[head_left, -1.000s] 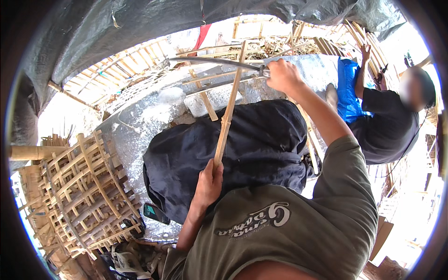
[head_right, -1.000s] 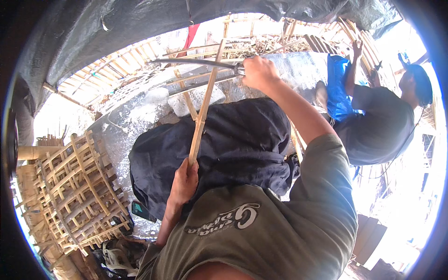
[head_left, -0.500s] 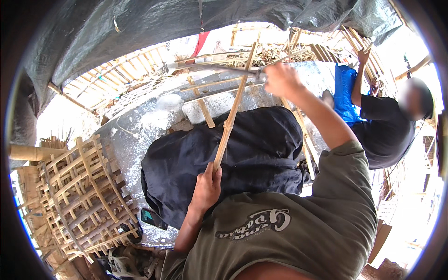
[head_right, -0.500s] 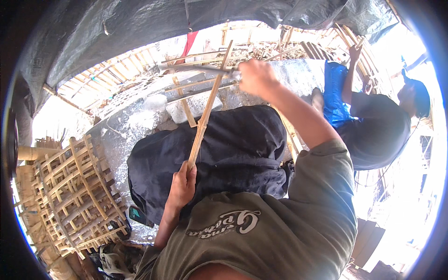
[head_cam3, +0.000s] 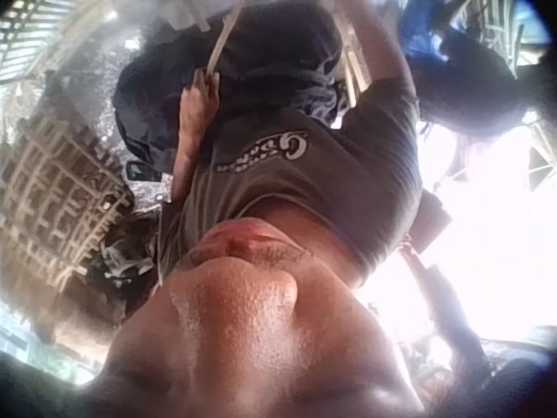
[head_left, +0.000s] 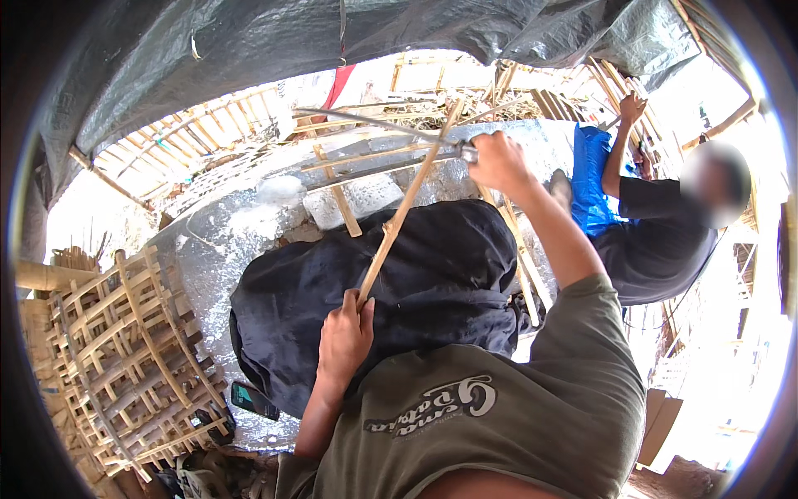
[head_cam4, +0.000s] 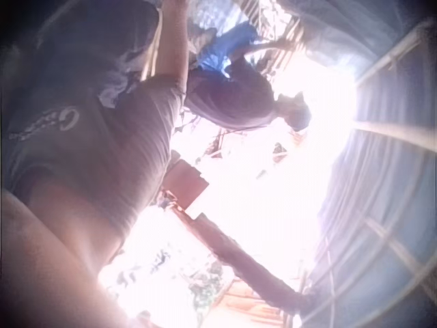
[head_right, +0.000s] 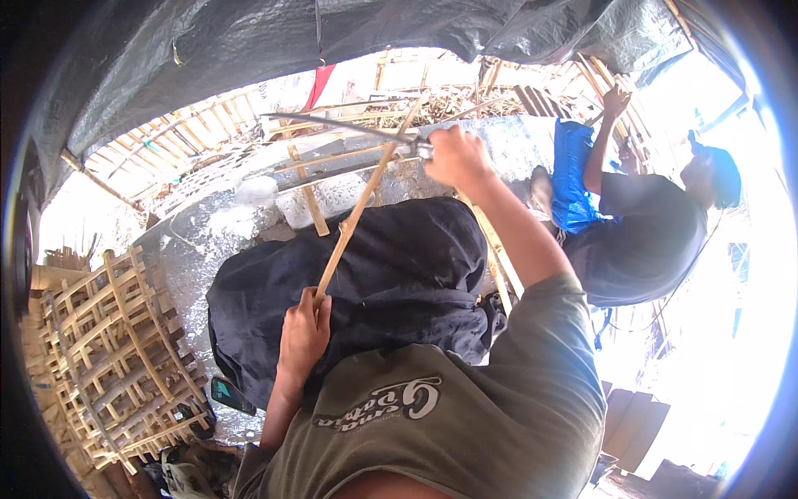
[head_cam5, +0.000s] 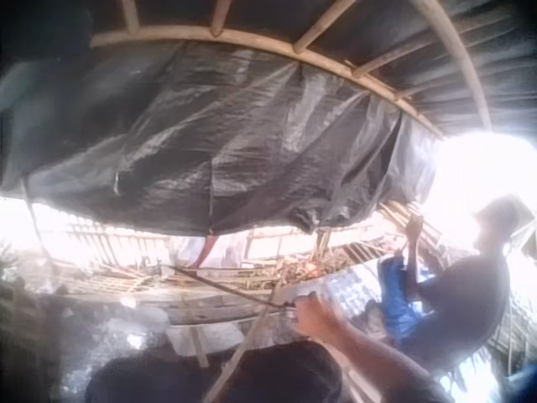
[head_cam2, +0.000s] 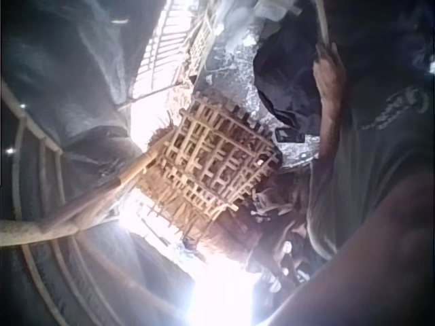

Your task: The person holds a thin bamboo strip and uses a machete to shave and shape it. They repeatedly strike and scrape the strip while holding it against a black bag, producing shavings. Another person works nearby with bamboo.

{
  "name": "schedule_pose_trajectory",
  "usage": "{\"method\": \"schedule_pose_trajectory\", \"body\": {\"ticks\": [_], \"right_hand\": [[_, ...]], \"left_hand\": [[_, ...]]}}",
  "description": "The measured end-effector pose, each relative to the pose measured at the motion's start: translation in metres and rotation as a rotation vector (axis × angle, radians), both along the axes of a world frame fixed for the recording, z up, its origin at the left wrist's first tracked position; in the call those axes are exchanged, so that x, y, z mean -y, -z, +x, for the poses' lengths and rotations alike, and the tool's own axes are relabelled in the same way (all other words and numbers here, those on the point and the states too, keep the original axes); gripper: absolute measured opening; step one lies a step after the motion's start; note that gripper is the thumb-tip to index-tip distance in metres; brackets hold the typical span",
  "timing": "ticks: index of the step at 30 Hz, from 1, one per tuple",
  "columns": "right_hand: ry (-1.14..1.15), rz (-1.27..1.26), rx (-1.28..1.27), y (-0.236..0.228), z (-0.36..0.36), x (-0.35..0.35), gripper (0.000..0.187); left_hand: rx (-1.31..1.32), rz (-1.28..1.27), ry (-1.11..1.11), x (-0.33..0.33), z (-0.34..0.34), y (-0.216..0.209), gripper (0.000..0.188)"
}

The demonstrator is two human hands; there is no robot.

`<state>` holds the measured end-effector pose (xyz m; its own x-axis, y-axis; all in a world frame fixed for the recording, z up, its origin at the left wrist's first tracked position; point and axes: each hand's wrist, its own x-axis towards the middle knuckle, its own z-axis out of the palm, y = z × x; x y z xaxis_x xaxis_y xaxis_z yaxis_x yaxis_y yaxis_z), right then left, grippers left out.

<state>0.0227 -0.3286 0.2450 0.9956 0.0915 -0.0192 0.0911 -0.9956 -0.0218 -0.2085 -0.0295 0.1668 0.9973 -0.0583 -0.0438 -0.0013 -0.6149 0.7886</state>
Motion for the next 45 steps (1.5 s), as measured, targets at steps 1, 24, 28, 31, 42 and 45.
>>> {"method": "schedule_pose_trajectory", "body": {"ticks": [1, 24, 28, 31, 42, 45], "right_hand": [[-0.039, 0.034, 0.045, 0.003, -0.012, -0.008, 0.021], [-0.327, 0.071, 0.123, 0.028, -0.055, -0.079, 0.024], [-0.276, 0.049, 0.186, 0.019, -0.054, -0.071, 0.032], [-0.217, 0.045, 0.178, 0.023, -0.047, -0.058, 0.032], [-0.157, 0.068, 0.287, 0.003, -0.014, -0.033, 0.023], [0.093, 0.034, 0.222, -0.009, 0.011, -0.005, 0.025]], "left_hand": [[0.018, -0.007, -0.016, -0.001, 0.002, -0.001, 0.017], [0.087, -0.247, -0.18, -0.005, -0.001, -0.013, 0.014], [0.149, -0.222, -0.153, -0.003, 0.005, -0.016, 0.011], [0.099, -0.271, -0.11, -0.001, 0.008, -0.027, 0.008], [0.106, -0.276, -0.122, -0.002, 0.009, -0.046, 0.008], [0.084, -0.246, -0.121, -0.007, 0.003, -0.044, 0.009]]}}
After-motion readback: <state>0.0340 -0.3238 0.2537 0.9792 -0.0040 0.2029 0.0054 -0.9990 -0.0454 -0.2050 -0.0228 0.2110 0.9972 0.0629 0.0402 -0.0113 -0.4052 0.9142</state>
